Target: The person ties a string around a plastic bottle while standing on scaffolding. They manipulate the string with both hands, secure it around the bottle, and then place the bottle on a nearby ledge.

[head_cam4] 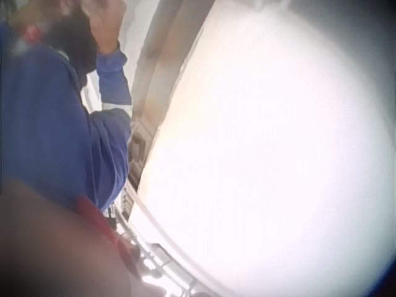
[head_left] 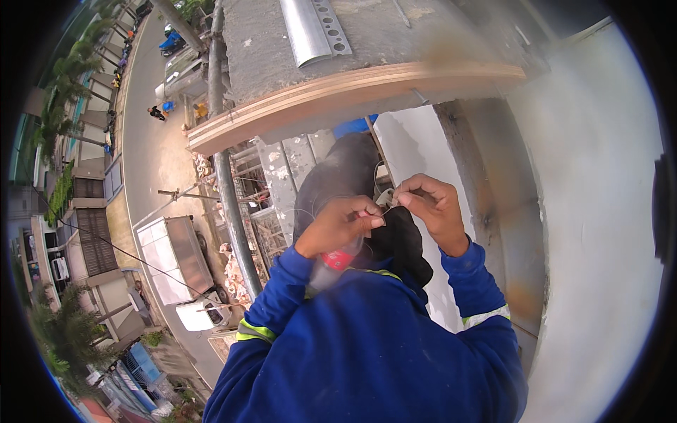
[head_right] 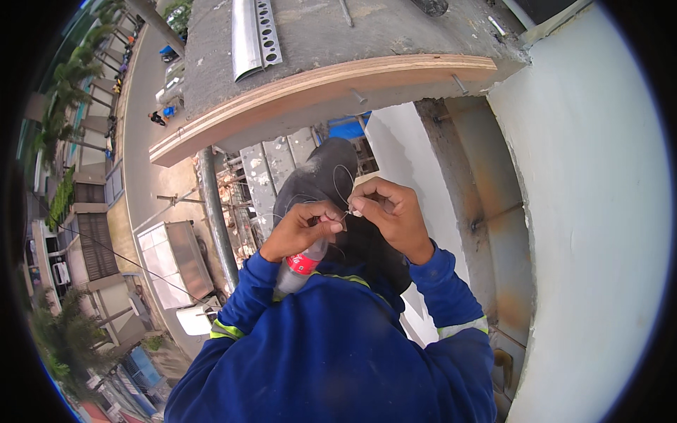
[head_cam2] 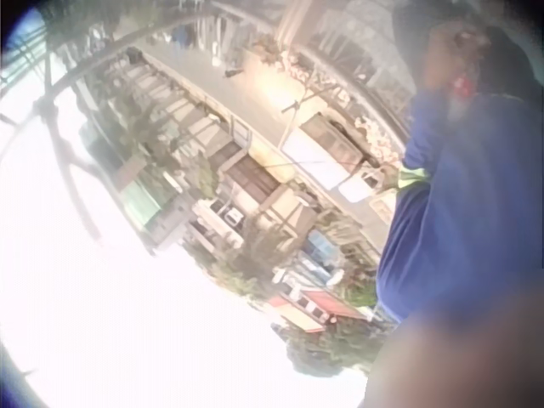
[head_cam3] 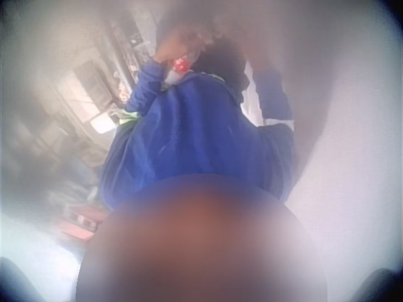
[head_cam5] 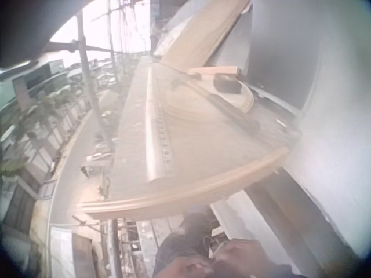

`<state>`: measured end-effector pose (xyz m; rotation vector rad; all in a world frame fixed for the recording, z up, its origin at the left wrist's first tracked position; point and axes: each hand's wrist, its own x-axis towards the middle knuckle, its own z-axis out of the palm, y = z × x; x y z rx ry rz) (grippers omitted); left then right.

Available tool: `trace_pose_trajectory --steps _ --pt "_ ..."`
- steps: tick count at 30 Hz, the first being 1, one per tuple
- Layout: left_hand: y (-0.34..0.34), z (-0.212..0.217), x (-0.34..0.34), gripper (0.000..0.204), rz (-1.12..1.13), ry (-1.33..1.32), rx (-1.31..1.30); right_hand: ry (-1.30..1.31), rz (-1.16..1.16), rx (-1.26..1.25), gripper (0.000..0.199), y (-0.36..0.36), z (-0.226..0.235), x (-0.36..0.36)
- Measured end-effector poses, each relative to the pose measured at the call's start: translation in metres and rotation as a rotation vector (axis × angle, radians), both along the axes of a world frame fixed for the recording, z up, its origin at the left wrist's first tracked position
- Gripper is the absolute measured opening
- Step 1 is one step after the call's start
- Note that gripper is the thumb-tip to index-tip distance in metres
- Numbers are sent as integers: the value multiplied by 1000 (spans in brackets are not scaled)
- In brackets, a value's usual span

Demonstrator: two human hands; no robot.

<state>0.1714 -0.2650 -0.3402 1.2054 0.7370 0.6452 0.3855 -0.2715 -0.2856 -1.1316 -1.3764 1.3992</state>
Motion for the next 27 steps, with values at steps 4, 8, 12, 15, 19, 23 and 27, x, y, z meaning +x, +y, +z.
trace_pose_trajectory --steps 4,8,12,15,19,23,27 --pt "-4 1 -12 15 87 -22 -1 70 8 -61 10 9 7 -5" --pt "-3 1 -27 13 220 -318 -68 -109 28 59 10 15 15 -17" --pt "-4 8 -44 20 336 -454 -86 -223 98 231 11 21 28 -26" --pt "-11 14 -51 20 425 -521 -79 -180 116 306 12 27 28 -34" --pt "-23 17 -51 18 540 -598 -114 -108 128 156 10 20 15 -47" --pt "-39 20 -51 15 548 -548 -172 -11 111 140 9 12 5 -55" --pt "-53 25 -56 19 576 -444 -180 53 109 122 10 6 4 -62"
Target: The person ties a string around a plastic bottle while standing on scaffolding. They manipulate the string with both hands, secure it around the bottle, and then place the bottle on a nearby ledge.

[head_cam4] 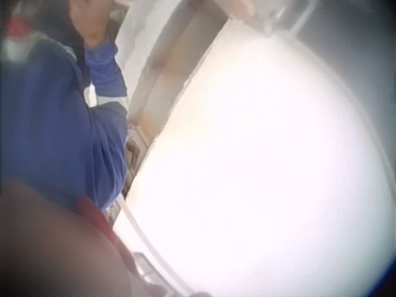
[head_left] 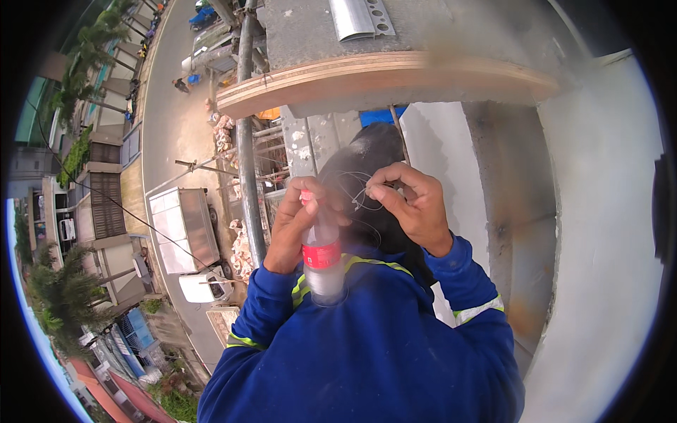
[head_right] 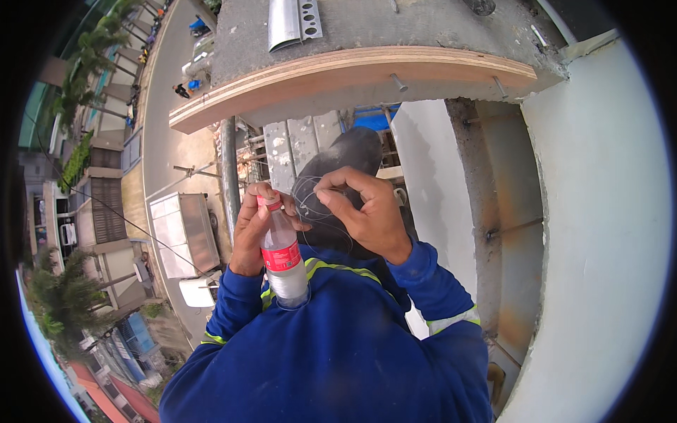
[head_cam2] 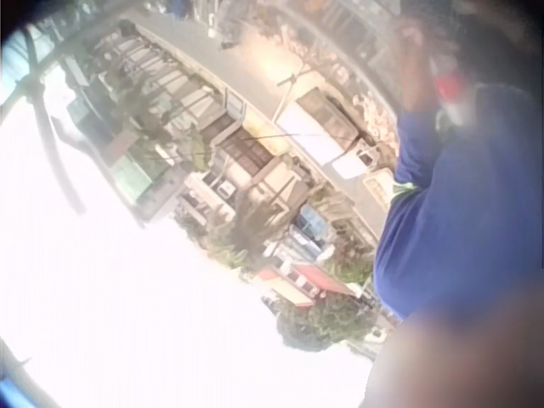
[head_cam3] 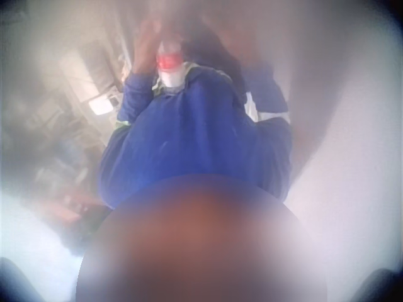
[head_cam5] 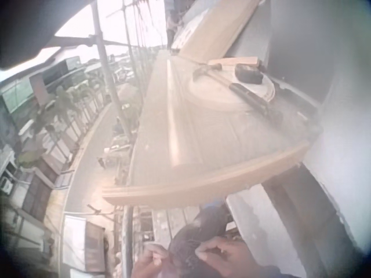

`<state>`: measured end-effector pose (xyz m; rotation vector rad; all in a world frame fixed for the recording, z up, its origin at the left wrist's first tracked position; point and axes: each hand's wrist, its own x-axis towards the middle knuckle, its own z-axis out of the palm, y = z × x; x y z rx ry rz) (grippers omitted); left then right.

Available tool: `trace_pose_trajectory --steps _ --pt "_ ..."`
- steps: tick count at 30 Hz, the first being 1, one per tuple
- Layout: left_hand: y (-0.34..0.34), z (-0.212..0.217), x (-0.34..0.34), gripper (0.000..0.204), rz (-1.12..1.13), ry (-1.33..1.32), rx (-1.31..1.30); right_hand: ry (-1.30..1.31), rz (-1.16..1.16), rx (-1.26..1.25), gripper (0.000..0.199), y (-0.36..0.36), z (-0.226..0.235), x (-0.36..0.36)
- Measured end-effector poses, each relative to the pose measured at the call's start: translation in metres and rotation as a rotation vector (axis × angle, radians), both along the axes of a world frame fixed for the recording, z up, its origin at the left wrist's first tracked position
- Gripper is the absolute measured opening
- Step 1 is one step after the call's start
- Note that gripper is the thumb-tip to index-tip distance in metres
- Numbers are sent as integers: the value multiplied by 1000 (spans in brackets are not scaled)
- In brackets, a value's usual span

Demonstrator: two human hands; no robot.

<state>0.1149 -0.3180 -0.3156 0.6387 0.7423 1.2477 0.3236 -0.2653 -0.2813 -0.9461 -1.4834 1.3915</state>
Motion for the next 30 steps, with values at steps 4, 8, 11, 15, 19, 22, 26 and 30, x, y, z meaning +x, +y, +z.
trace_pose_trajectory --steps 4,8,11,15,19,22,26,30 --pt "-12 -1 -1 49 64 153 11 41 50 -91 11 0 3 -5" --pt "-34 -3 0 77 -36 213 -22 131 41 -90 13 5 3 -6" --pt "-54 -4 -3 92 -126 283 -95 137 -16 -96 15 9 2 1" --pt "-67 -5 -1 92 -112 304 -88 140 -44 -46 15 17 -3 9" --pt "-58 9 -19 76 -134 340 -113 229 -19 -77 13 24 0 11" --pt "-43 27 -47 83 -47 275 -90 269 -6 -72 12 28 11 7" --pt "-14 37 -57 99 -101 169 68 110 -4 98 11 33 39 -2" --pt "20 36 -24 96 -258 139 157 110 -53 307 11 37 71 -17"
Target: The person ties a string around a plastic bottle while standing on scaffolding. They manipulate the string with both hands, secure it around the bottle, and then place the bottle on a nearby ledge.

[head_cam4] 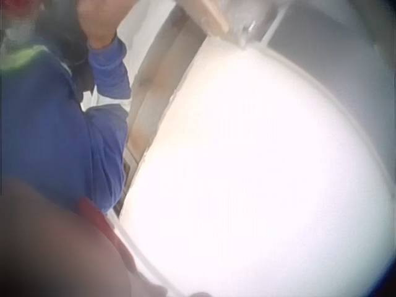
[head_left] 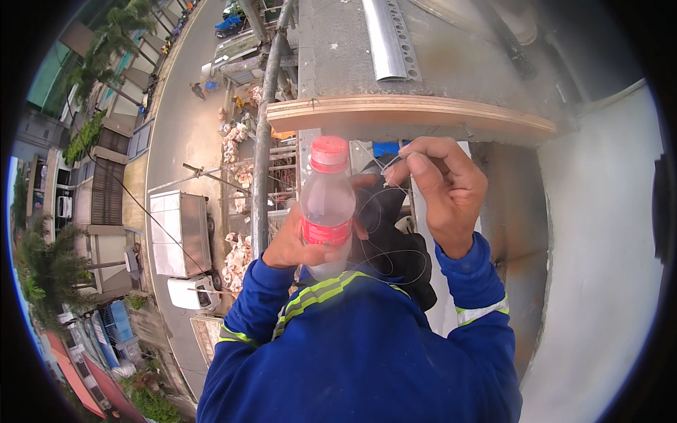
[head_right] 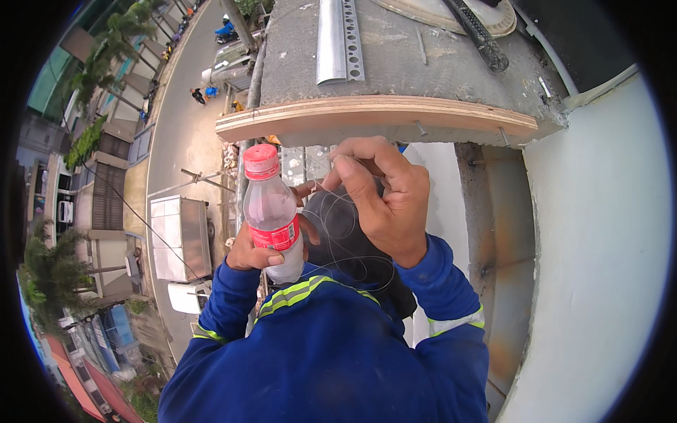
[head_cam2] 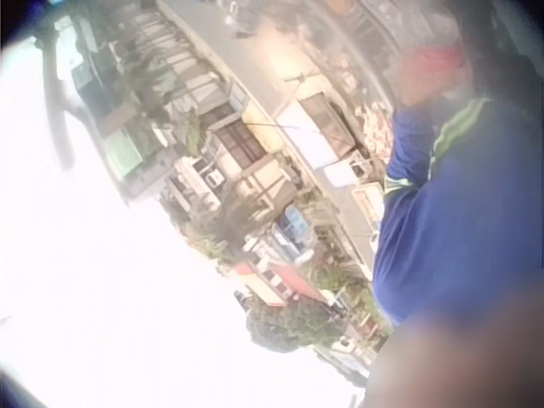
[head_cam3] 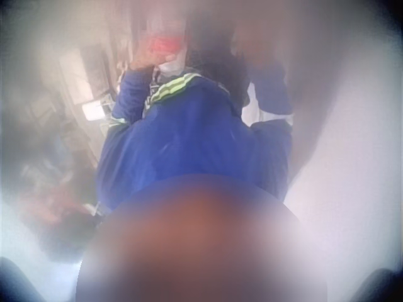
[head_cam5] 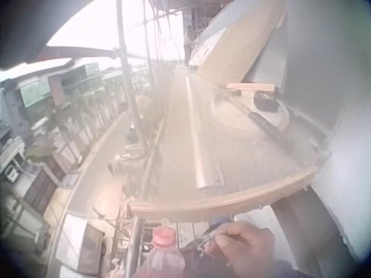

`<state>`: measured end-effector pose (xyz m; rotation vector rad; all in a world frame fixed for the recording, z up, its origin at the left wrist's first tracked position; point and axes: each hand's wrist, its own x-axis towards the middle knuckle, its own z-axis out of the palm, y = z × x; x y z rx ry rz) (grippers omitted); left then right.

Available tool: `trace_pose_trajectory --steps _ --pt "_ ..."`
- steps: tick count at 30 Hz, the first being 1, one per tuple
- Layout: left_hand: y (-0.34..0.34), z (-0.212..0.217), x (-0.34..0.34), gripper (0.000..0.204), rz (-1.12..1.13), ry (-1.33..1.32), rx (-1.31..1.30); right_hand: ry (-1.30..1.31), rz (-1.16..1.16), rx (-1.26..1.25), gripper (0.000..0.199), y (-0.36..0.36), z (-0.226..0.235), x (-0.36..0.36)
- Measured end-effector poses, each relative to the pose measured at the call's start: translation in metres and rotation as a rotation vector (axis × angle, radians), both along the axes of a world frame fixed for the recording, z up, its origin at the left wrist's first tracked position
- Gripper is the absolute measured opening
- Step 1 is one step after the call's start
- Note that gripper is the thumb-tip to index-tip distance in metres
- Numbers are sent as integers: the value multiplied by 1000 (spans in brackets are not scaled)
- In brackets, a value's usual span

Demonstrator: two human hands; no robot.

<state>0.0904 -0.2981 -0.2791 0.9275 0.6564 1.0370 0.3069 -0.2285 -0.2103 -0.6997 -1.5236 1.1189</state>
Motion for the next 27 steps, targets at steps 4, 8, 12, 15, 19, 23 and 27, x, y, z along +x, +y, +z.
trace_pose_trajectory --steps 4,8,12,15,19,23,27 --pt "18 5 40 94 -136 -200 -8 127 -14 -14 11 5 19 -12" --pt "17 6 40 93 -222 -293 40 91 -56 2 11 9 24 -13" --pt "-3 5 8 84 -131 -399 140 62 49 -35 11 13 28 -12" --pt "-11 20 -37 86 29 -407 182 -30 104 -73 13 17 38 -16" --pt "-15 65 -104 89 441 -146 186 -118 190 -99 17 23 50 -38" --pt "-12 105 -147 94 629 250 254 -148 291 -141 19 30 57 -63" --pt "-7 121 -169 73 712 560 247 -292 199 -16 19 31 56 -77"
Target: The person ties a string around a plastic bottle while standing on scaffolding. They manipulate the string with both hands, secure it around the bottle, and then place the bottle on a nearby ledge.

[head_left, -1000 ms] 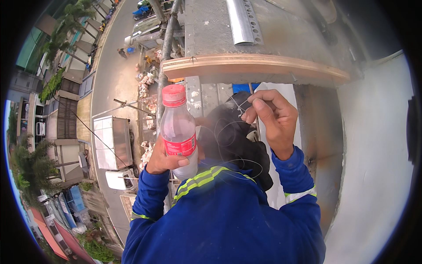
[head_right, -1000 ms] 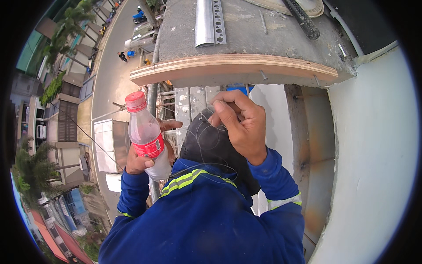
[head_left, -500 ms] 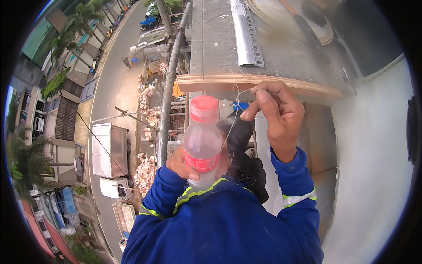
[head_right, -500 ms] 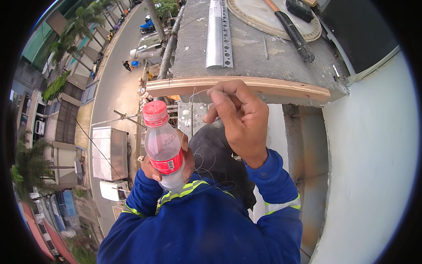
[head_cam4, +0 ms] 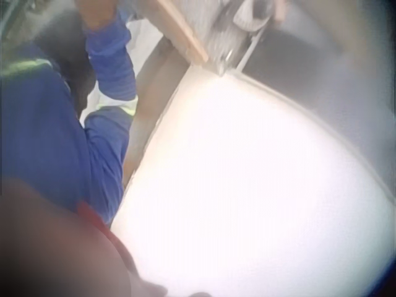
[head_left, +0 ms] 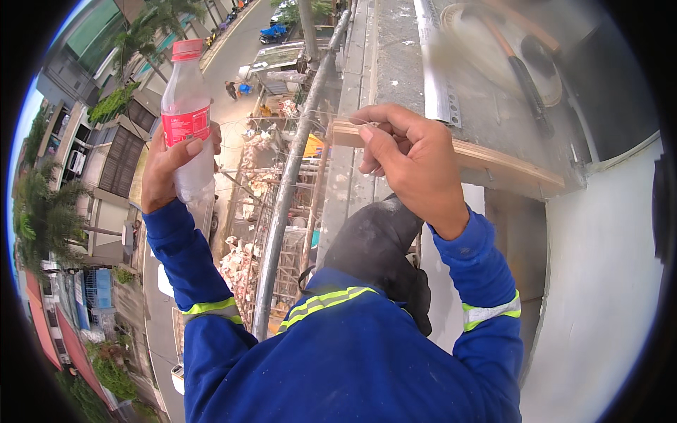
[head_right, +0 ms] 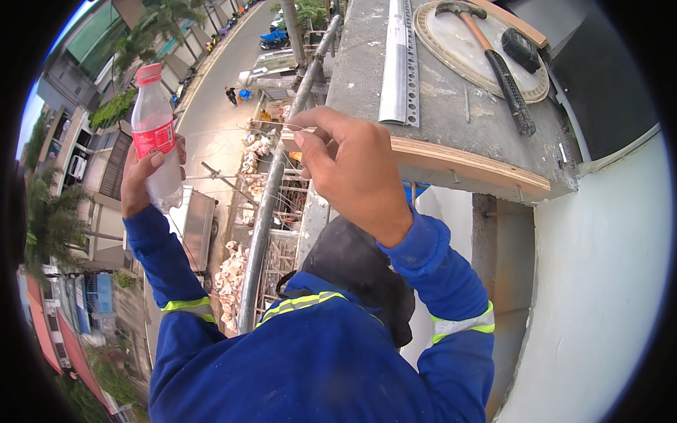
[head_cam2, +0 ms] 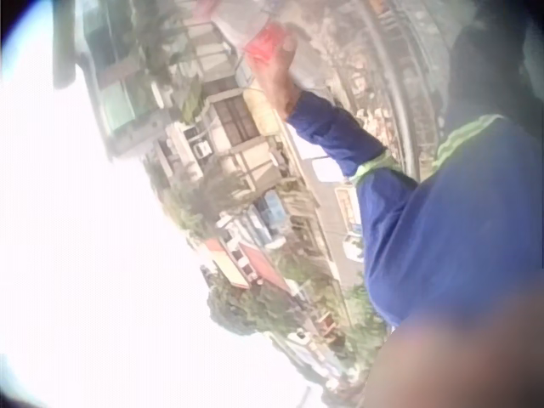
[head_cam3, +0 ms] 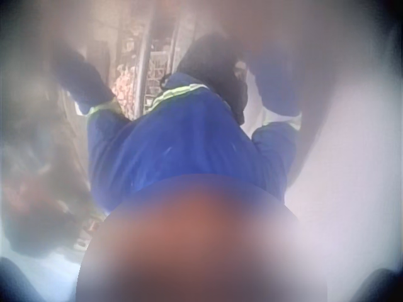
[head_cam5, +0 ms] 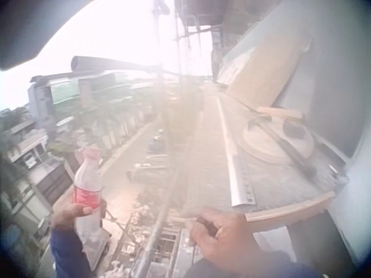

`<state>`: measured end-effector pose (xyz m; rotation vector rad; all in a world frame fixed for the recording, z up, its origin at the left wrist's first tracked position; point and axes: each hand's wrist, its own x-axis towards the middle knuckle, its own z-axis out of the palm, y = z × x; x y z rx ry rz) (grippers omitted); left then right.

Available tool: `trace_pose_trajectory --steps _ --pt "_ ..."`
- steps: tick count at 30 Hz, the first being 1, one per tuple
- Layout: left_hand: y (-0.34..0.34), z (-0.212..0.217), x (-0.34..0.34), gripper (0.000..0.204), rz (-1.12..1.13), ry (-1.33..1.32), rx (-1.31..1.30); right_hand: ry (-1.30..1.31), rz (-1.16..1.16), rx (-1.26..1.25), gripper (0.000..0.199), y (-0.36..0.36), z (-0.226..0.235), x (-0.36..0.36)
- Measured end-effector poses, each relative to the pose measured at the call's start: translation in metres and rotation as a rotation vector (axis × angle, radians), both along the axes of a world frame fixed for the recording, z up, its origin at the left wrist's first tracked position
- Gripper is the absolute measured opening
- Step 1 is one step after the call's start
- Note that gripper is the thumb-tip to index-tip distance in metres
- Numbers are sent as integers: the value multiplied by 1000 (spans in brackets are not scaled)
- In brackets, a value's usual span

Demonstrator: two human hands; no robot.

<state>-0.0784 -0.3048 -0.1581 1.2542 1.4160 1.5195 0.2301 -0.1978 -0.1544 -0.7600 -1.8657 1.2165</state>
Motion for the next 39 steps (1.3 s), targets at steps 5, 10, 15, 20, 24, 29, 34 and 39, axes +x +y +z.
trace_pose_trajectory --steps 5,10,15,20,24,29,34,39 --pt "24 1 -16 59 -12 144 -72 -141 -92 152 19 2 -10 -6" --pt "55 13 -19 63 -69 281 -67 -76 -166 275 21 -5 -8 -8" --pt "53 47 -2 68 -246 398 -9 -43 -217 700 38 19 12 -16" --pt "44 74 20 72 -264 501 -93 -114 23 579 53 40 20 -46" --pt "47 88 19 81 -237 475 -40 -220 182 199 30 45 28 -49" --pt "48 87 6 79 -124 470 13 -170 44 603 18 41 19 -42" --pt "47 75 7 88 -137 430 -77 -314 -13 733 16 42 6 -42" --pt "50 67 7 85 -136 487 -91 -412 28 729 14 51 8 -46"
